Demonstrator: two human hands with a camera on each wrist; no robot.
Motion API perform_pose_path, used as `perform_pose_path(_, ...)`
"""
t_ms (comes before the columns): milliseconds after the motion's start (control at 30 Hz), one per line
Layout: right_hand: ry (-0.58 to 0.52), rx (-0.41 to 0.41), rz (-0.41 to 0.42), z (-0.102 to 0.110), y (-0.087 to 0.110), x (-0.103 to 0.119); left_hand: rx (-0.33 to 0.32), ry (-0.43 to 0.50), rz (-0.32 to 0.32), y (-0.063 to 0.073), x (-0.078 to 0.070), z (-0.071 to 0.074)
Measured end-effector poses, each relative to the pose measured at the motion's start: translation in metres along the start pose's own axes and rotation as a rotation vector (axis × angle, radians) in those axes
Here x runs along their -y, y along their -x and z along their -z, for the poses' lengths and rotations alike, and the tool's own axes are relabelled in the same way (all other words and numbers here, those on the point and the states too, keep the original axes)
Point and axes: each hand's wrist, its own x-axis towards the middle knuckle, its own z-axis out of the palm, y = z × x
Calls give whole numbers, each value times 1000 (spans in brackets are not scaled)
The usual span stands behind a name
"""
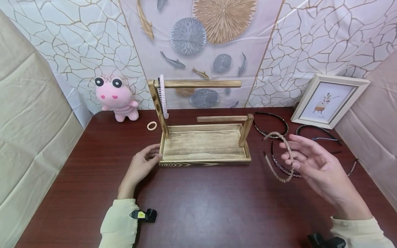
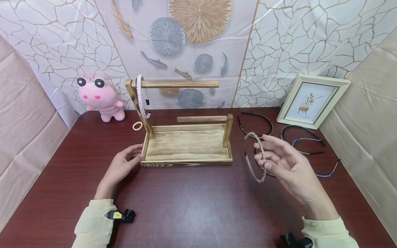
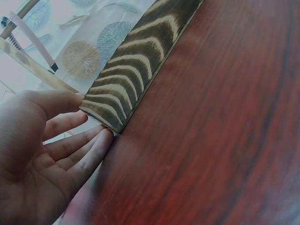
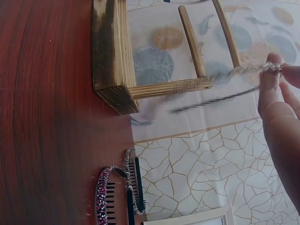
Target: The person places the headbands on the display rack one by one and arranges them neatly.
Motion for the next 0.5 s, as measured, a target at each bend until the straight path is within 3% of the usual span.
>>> perform_pose_path(167,30,-60,-17,-2,0,1,1,-21,-23,-1,5,0)
perform_pose_path(367,106,-156,-84,-6,-2,4,-2,-18,9,-1,1,-1)
perform_pose_path(500,60,-177,-57,-4,-7,3,-8,-9,14,-6,16,-3)
